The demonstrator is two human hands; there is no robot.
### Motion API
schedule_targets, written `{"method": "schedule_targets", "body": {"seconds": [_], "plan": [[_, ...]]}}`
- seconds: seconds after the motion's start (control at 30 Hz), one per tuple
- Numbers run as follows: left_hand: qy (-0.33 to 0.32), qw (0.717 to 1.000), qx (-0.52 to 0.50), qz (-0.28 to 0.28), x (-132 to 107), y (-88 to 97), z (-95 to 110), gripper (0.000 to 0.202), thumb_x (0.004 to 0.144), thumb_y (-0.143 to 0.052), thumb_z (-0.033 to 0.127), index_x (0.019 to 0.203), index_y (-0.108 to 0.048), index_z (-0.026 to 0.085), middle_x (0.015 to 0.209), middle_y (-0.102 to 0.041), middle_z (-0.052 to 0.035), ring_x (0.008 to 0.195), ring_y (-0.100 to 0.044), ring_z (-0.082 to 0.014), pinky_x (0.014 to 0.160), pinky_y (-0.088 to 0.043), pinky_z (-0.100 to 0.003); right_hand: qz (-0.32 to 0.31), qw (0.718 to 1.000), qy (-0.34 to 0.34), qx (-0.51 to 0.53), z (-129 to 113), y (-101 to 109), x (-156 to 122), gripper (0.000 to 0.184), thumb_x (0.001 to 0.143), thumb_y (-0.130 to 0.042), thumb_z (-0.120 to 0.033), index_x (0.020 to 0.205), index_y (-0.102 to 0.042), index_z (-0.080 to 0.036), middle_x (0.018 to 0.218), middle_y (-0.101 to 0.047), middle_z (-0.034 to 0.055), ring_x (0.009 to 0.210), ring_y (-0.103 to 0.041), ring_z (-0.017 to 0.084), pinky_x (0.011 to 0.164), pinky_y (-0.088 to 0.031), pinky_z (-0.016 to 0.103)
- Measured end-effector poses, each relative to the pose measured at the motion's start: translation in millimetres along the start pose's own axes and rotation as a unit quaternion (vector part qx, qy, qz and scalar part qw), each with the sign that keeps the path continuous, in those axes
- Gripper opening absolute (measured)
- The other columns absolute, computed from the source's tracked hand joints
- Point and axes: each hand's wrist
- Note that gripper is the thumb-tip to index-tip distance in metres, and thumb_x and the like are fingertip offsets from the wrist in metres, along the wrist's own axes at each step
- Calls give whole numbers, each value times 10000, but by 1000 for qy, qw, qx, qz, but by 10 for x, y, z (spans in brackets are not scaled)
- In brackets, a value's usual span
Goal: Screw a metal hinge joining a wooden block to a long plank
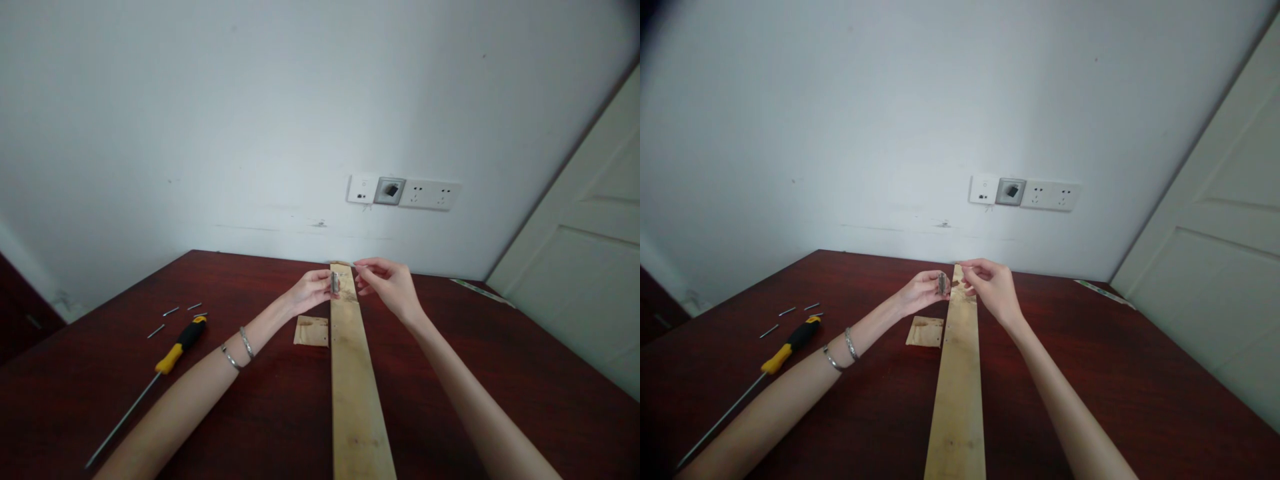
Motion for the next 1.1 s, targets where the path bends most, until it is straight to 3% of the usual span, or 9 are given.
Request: {"method": "schedule_targets", "body": {"seconds": [0.17, 0.37, 0.77, 1.1], "plan": [[-8, 999, -12, 39, 19, -7, -12, 235, 657, -815, 220, 801, -685, 87, 782, -666, -78, 738, -628, -162, 739, -502, -306, -82, 995, -3, -52, -42, -6, -44, 291, 716, -690, -368, 872, -699, -122, 731, -693, 49, 572, -619, 118, 459, -550, 222], [-26, 997, 17, 74, 26, -10, -24, 241, 663, -815, 239, 801, -686, 89, 780, -671, -70, 729, -625, -160, 729, -502, -312, -108, 988, -10, -110, -42, -68, -87, 240, 749, -633, -315, 870, -705, -121, 647, -676, 36, 543, -641, 132, 427, -551, 211], [-103, 980, 72, 156, 46, -122, -25, 268, 618, -825, 281, 759, -689, 99, 765, -677, -45, 692, -609, -131, 714, -482, -279, -82, 980, 5, -181, 70, -179, -93, 302, 781, -606, -354, 927, -713, -111, 549, -643, 25, 445, -607, 125, 378, -511, 200], [-105, 977, 96, 161, 39, -174, -51, 286, 601, -827, 306, 744, -693, 97, 751, -674, -48, 698, -604, -138, 693, -490, -286, -53, 978, 35, -198, 213, -168, -45, 213, 805, -564, -324, 774, -701, -164, 511, -635, 3, 399, -590, 123, 398, -469, 198]]}}
Point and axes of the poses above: each hand's wrist, its own x-axis towards the middle knuckle, its own y-axis out of the back of the hand, z = x × y
